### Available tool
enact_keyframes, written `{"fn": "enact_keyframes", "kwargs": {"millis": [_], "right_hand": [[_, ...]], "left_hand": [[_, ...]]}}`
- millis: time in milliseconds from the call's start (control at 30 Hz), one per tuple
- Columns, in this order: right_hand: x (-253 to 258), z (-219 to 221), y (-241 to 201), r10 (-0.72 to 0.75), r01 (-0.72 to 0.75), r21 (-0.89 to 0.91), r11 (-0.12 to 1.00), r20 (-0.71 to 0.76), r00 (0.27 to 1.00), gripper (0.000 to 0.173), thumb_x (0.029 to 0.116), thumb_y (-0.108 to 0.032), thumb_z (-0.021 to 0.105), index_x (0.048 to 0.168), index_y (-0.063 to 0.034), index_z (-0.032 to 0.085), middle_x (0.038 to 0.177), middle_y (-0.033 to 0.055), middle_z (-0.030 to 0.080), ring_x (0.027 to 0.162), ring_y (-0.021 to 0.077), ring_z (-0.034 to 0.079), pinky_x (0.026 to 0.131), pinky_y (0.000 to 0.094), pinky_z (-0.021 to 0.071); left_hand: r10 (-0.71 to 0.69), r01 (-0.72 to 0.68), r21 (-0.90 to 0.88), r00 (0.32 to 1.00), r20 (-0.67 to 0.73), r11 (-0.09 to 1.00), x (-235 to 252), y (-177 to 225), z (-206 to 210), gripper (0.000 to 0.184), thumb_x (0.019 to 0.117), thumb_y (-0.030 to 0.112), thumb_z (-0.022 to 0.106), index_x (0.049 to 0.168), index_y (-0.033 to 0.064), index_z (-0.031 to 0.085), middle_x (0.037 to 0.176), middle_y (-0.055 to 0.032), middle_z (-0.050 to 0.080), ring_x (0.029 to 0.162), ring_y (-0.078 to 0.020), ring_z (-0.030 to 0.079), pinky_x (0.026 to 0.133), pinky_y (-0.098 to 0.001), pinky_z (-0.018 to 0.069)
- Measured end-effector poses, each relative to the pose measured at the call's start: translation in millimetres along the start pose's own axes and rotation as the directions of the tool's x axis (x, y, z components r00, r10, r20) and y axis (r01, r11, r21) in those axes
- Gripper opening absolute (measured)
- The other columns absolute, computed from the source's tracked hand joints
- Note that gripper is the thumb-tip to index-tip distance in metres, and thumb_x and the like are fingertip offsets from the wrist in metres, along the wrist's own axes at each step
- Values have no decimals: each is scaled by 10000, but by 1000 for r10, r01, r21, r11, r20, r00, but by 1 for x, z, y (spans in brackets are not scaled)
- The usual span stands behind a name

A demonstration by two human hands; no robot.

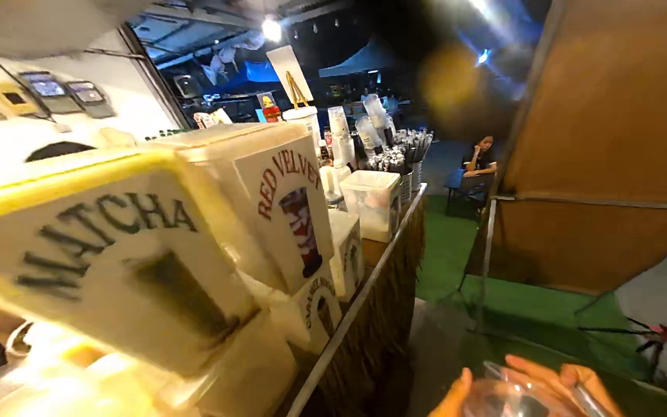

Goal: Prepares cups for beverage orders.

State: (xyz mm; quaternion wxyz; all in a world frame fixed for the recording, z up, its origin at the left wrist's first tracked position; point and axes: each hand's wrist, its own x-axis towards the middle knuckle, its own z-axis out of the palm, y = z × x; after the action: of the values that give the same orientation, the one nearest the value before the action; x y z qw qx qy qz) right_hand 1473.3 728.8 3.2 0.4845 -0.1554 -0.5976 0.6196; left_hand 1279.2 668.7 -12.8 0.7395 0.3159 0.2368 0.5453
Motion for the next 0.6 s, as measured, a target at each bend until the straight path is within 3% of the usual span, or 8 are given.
{"fn": "enact_keyframes", "kwargs": {"millis": [67,167,267,367,433,500,567,600], "right_hand": [[53,-13,14,-37,41,-60,997,59,998,450,922,-234,751,1210,-179,410,1496,122,550,1250,322,645,1032,472,549],[144,-42,2,34,87,-374,923,304,952,540,857,-254,780,1194,-41,416,1550,223,439,1339,306,557,1061,457,504],[236,-55,-30,199,323,-632,704,613,765,551,833,-305,833,1142,3,497,1562,241,437,1478,400,377,1174,566,352],[316,-41,-54,449,533,-666,522,746,492,594,844,-335,833,1244,14,568,1338,245,616,1199,437,610,1060,630,420],[365,-32,-71,527,667,-643,378,741,416,577,830,-319,842,1221,11,575,1122,247,661,1024,445,664,895,614,517],[418,-22,-99,600,595,-763,254,606,522,556,792,-246,862,1211,22,611,1008,235,670,911,415,683,754,567,567],[478,-12,-129,622,311,-943,121,316,716,578,814,-184,860,1297,-17,590,1081,159,673,976,280,656,854,438,537],[512,-34,-125,468,279,-933,228,357,809,593,791,-161,873,1291,-17,591,1102,120,686,969,213,653,848,357,535]], "left_hand": [[64,-66,48,997,50,997,37,21,-31,662,883,695,602,1275,166,670,1148,33,729,1009,-75,694,879,-274,578],[30,-45,237,997,65,971,97,69,-53,426,963,359,607,1283,77,620,1166,9,695,978,-61,665,855,-265,561],[-15,-24,457,996,83,889,144,121,-65,379,964,259,530,1248,21,607,1094,13,673,914,-30,635,827,-257,545],[13,-79,550,992,124,831,173,165,-76,456,951,310,576,1244,-39,601,1087,-23,649,948,-28,604,876,-263,513],[106,-148,549,988,108,823,189,186,-87,699,896,543,668,1300,-23,599,1149,-25,663,995,-21,619,895,-251,520],[277,-280,540,957,90,794,201,204,-106,875,857,675,655,1385,-17,561,1212,-50,659,1040,-59,627,923,-275,522],[466,-434,475,883,55,766,207,219,-124,853,876,643,663,1412,-6,527,1153,-82,671,966,-163,696,852,-370,606],[537,-498,436,843,38,750,210,225,-132,835,884,601,682,1435,-2,510,1131,-86,656,945,-211,704,830,-419,627]]}}
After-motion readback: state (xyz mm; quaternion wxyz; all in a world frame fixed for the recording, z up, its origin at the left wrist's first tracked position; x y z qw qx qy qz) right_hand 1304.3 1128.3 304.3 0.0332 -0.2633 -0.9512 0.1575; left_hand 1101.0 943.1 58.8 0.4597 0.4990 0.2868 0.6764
